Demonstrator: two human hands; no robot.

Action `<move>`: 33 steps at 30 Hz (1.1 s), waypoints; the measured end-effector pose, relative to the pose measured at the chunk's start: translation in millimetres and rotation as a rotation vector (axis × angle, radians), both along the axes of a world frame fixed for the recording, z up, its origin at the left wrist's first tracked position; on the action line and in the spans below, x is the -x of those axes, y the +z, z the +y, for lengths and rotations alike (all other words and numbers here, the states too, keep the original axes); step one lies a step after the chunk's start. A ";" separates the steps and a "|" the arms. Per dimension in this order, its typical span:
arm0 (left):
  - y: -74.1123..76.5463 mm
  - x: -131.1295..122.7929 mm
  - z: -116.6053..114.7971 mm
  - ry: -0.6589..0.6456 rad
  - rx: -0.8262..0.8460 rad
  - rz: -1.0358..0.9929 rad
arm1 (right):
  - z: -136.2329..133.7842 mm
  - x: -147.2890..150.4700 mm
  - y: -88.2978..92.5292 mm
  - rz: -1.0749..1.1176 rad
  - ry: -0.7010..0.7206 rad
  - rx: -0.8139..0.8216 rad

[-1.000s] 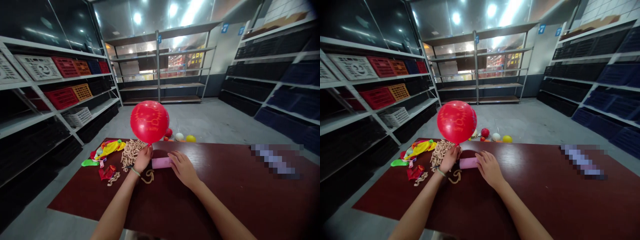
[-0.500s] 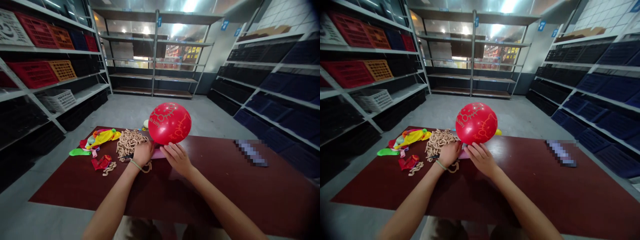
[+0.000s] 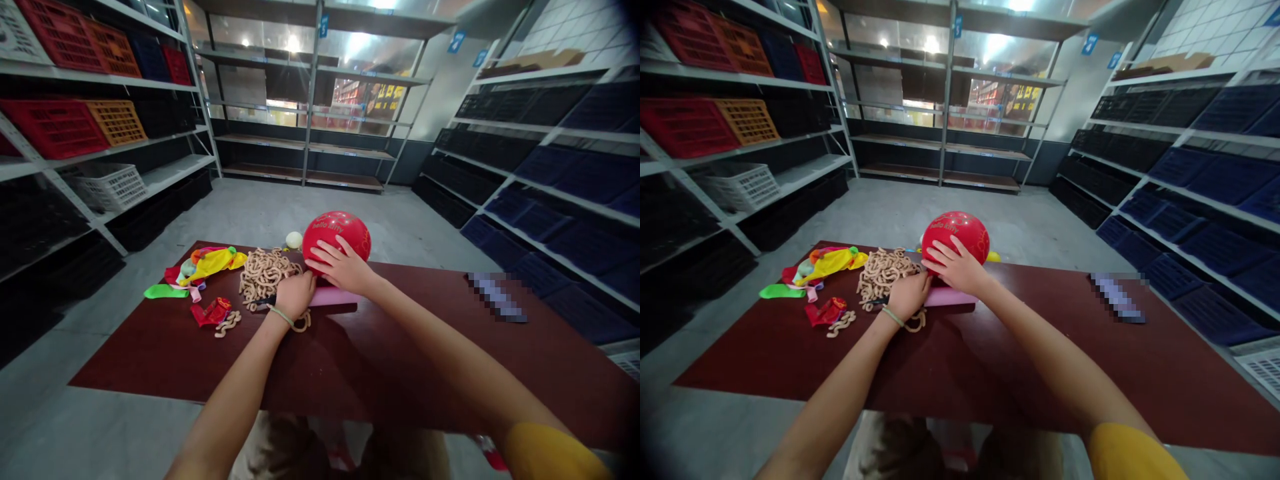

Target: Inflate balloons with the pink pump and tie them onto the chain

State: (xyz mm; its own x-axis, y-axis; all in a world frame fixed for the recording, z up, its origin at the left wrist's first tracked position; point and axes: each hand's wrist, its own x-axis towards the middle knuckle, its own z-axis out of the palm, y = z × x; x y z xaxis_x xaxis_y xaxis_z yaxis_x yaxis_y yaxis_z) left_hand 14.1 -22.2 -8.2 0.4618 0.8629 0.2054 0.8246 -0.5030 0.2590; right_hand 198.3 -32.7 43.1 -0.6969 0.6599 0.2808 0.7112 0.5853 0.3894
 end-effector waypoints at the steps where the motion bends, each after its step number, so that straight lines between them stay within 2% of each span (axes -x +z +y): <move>1: 0.1 -0.1 0.3 0.014 0.004 0.004 | 2.9 -1.0 0.3 0.004 -0.009 -0.004; 6: 1.6 0.1 0.3 0.049 -0.005 0.022 | 13.0 3.2 -2.3 0.021 0.020 -0.037; 14: 5.4 2.3 -1.8 0.060 0.046 -0.074 | 24.6 1.6 -24.0 0.049 0.089 -0.174; 16: 3.7 3.7 1.4 0.052 0.084 -0.200 | 24.0 -4.5 -24.5 0.061 0.099 -0.192; 20: -3.0 5.0 11.3 0.028 0.220 -0.623 | 19.1 -15.8 -18.8 0.054 0.068 -0.228; 25: -7.2 3.6 16.1 -0.015 0.624 -1.045 | 11.8 -19.4 -9.6 0.064 0.086 -0.176; 29: -3.7 4.8 14.6 -0.012 0.805 -1.166 | 7.5 -21.6 -4.3 0.062 0.107 -0.182; 33: 0.1 6.5 14.0 -0.012 0.829 -1.201 | 2.6 -26.5 -0.7 -0.012 0.096 -0.222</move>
State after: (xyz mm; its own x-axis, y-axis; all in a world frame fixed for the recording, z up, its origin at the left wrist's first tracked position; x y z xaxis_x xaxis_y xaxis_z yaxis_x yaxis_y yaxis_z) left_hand 7.6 -8.1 -8.1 0.3823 0.9207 -0.0791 -0.0957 0.1246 0.9876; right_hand 224.8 -30.1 42.5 -0.7578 0.5134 0.4028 0.6508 0.5494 0.5241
